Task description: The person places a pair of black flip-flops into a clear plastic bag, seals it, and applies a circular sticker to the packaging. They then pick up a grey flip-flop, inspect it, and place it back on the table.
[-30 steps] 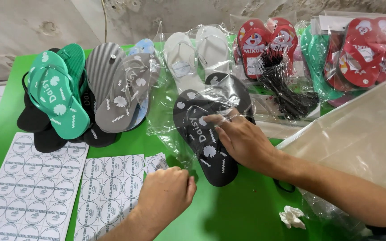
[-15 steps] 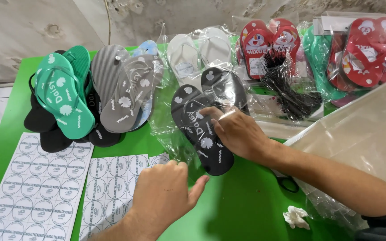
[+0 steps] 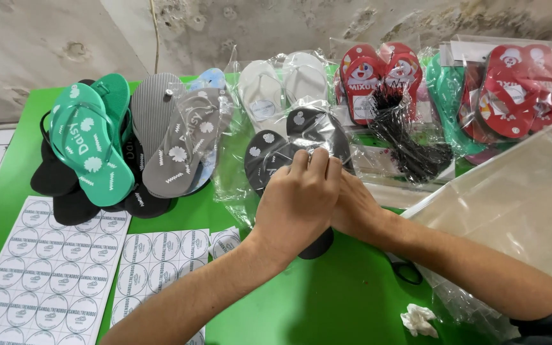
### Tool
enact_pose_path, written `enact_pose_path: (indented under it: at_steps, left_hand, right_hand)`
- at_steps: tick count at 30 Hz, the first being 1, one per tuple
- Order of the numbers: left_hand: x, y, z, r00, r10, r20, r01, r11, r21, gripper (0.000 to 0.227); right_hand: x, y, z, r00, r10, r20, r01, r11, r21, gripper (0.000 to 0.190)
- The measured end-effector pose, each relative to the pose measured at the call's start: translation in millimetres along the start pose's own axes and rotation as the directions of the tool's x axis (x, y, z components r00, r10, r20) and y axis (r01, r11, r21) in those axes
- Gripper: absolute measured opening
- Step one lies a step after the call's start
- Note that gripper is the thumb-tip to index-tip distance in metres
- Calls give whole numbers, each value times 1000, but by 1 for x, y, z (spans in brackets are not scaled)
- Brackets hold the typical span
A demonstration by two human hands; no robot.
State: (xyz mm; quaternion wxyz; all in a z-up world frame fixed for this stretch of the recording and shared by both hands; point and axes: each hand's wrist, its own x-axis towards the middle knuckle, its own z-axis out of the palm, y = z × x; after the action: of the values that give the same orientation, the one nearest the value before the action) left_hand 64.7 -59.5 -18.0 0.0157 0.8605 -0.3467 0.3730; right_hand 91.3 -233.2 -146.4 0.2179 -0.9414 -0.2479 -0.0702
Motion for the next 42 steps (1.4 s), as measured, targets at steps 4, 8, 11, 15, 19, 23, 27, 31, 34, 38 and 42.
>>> enact_pose_path:
  at_steps: [4,8,11,15,19,23,27,31,34,38,42]
  left_hand:
    - [2,2,12,1000,1,6,-1,1000,14,20]
    - [4,3,7,996,41,-74,-37,998,57,6]
    - [3,7,3,990,82,-114,-80,996,26,5]
    - [3,12,-2,978,120,-171,-123,992,-8,10]
    - [1,20,-7,964,139,-226,-150,988,-35,12]
    - [0,28,-19,955,154,-253,-180,980,-83,17]
    - [-5,37,-34,976,141,-167,-158,983,-90,21]
    - [-7,43,-37,974,146,-175,-174,972,-158,14]
    - [-8,45,-36,975,129,-179,-163,968,-192,15]
    - [-6,45,-34,985,113,-133,-146,952,-268,9]
    - [9,43,-36,995,65,-77,-84,957,-279,15]
  right_hand:
    - [-3,4,5,995,-72,-74,71,997,-17,34]
    - [-7,16,22,955,-192,-227,180,981,-70,38]
    - [-4,3,18,938,-225,-264,206,974,-97,38]
    - [11,-24,5,972,-124,-199,114,992,-59,32]
    - [32,-42,-15,988,-43,-145,39,999,-36,31]
    - [40,-59,-35,995,75,-64,-76,997,-7,34]
    - [43,-46,-45,1000,-10,-22,13,993,116,46]
    - [41,-51,-51,999,35,-18,-33,992,121,43]
    - [41,-49,-51,997,71,11,-72,988,140,37]
    - [38,-42,-42,995,100,-9,-99,991,93,40]
    - [31,-63,-54,989,125,-77,-115,987,116,37]
